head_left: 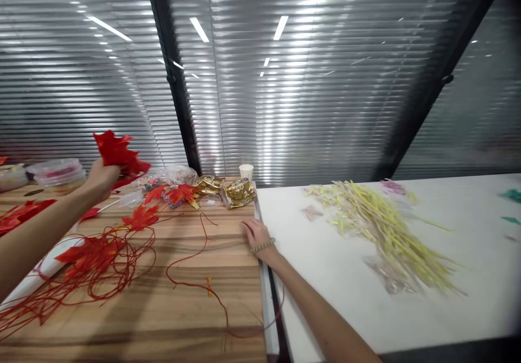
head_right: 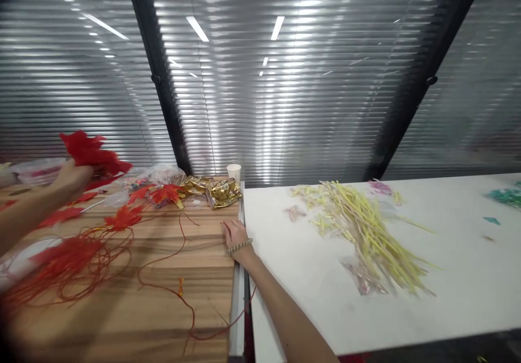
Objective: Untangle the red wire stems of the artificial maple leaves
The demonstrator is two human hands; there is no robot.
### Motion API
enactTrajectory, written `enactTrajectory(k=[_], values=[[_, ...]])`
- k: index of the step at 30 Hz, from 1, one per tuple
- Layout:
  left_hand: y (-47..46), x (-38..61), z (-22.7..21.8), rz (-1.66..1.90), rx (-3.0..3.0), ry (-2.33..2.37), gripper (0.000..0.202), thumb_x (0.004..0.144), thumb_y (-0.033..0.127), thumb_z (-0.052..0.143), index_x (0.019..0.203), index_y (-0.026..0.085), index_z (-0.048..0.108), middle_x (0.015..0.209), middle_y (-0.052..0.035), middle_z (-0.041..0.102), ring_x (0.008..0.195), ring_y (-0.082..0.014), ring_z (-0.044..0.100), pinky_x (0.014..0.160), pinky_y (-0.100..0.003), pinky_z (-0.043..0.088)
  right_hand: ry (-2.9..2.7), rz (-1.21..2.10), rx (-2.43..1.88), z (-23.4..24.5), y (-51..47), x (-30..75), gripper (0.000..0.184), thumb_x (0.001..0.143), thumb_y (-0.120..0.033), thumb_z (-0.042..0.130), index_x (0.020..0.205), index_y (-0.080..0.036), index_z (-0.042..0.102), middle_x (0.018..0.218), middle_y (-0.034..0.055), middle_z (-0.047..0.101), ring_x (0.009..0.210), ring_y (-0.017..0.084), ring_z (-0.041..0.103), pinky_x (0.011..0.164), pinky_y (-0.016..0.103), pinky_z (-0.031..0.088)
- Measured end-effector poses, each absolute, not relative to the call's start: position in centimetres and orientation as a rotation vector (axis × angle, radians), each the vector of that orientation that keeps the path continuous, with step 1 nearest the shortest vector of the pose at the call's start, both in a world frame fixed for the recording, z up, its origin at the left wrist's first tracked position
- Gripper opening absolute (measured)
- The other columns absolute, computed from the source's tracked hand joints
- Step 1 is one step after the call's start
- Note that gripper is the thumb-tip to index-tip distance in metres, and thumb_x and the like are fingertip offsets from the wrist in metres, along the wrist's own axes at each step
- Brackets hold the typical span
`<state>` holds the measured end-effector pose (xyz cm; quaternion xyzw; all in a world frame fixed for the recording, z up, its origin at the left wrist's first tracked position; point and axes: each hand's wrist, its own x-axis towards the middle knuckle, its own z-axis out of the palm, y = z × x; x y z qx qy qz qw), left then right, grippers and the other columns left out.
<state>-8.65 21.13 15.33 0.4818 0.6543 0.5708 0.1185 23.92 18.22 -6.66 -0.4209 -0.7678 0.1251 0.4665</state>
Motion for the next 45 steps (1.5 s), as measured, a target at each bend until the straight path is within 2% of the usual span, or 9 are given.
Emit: enactTrajectory(k=[4, 9, 14, 19, 25, 29, 33, 38, 45], values=[[18.2, 0.9, 11.5, 1.325, 1.208, 1.473, 0.019, 0.075, -0.002, 0.045, 0.085, 0.008, 0.057, 0.072, -0.0044, 0.062, 0.061, -0.0097, 0.059, 0.065, -0.025, 0.052, -1.833, 0.311, -1.058, -6.3, 17.9, 24.3, 0.028, 0.086, -0.011, 0.039, 0.098, -0.016, 0.064, 0.091, 0.0087, 0.065, 0.087, 0.019, 0.058, 0.081, 0.033, 0.046], [16.7, 7.8, 3.5, 1.04, 0.933, 1.239, 0.017, 0.074, 0.002, 0.048, 0.062, 0.013, 0.054, 0.052, -0.0023, 0.056, 0.04, -0.0104, 0.052, 0.041, -0.02, 0.047, -1.721, 0.271, -1.12, -6.1, 17.5, 25.7, 0.03, 0.086, -0.013, 0.038, 0.096, -0.015, 0.066, 0.088, 0.0087, 0.065, 0.082, 0.019, 0.058, 0.077, 0.031, 0.046], [17.7, 7.2, -0.6, 0.977, 0.776, 1.165, 0.01, 0.075, 0.007, 0.054, 0.068, 0.013, 0.058, 0.054, -0.0045, 0.063, 0.045, -0.0133, 0.059, 0.041, -0.019, 0.047, -1.581, 0.332, -1.177, -6.1, 18.4, 26.6, 0.031, 0.087, -0.021, 0.039, 0.097, -0.015, 0.068, 0.081, 0.0076, 0.066, 0.073, 0.018, 0.06, 0.071, 0.03, 0.047], [17.6, 5.2, -0.3, 1.086, 0.793, 1.109, 0.017, 0.07, 0.004, 0.062, 0.079, 0.018, 0.063, 0.084, -0.0063, 0.071, 0.074, -0.0157, 0.067, 0.061, -0.019, 0.054, -1.534, 0.523, -1.214, -6.2, 19.3, 26.5, 0.028, 0.085, -0.026, 0.044, 0.098, -0.019, 0.068, 0.081, 0.0049, 0.068, 0.077, 0.019, 0.06, 0.076, 0.032, 0.046], [17.9, 4.7, -0.4, 1.108, 0.893, 1.152, 0.018, 0.067, 0.0, 0.061, 0.073, 0.017, 0.062, 0.091, -0.0093, 0.07, 0.092, -0.02, 0.065, 0.08, -0.026, 0.054, -1.208, 1.099, -1.047, -6.0, 19.1, 27.4, 0.035, 0.076, -0.038, 0.059, 0.103, -0.017, 0.065, 0.081, 0.0038, 0.066, 0.072, 0.016, 0.058, 0.072, 0.03, 0.046], [18.1, 4.5, -1.0, 1.087, 0.953, 1.196, 0.011, 0.073, 0.007, 0.056, 0.068, 0.014, 0.062, 0.086, -0.0126, 0.071, 0.086, -0.0202, 0.066, 0.079, -0.028, 0.054, -1.061, 1.348, -0.882, -5.3, 18.4, 27.6, 0.037, 0.063, -0.04, 0.072, 0.089, -0.015, 0.068, 0.079, 0.0039, 0.065, 0.064, 0.011, 0.054, 0.067, 0.025, 0.044], [17.9, 4.7, -1.0, 1.018, 1.223, 1.308, 0.006, 0.071, 0.016, 0.06, 0.071, 0.013, 0.065, 0.081, -0.0118, 0.071, 0.077, -0.0203, 0.066, 0.072, -0.03, 0.053, -1.06, 1.418, -0.81, -4.7, 17.7, 27.4, 0.034, 0.064, -0.043, 0.072, 0.081, -0.014, 0.069, 0.074, 0.0027, 0.064, 0.062, 0.009, 0.052, 0.065, 0.024, 0.043], [17.7, 3.9, 0.1, 1.136, 1.403, 1.475, 0.019, 0.068, 0.033, 0.063, 0.064, 0.014, 0.064, 0.058, -0.0039, 0.064, 0.059, -0.0184, 0.059, 0.056, -0.026, 0.045, -1.017, 1.393, -0.902, -4.5, 17.4, 27.9, 0.036, 0.059, -0.043, 0.075, 0.08, -0.014, 0.069, 0.071, 0.0019, 0.064, 0.059, 0.009, 0.052, 0.059, 0.023, 0.041], [17.9, 0.5, 2.1, 1.564, 1.677, 2.176, 0.036, 0.078, 0.045, 0.046, 0.053, 0.02, 0.048, 0.051, -0.0002, 0.048, 0.055, -0.0174, 0.048, 0.055, -0.028, 0.032, -1.033, 1.37, -0.928, -4.3, 17.3, 28.4, 0.034, 0.06, -0.037, 0.075, 0.085, -0.015, 0.07, 0.08, 0.0044, 0.066, 0.067, 0.01, 0.056, 0.063, 0.023, 0.042]])
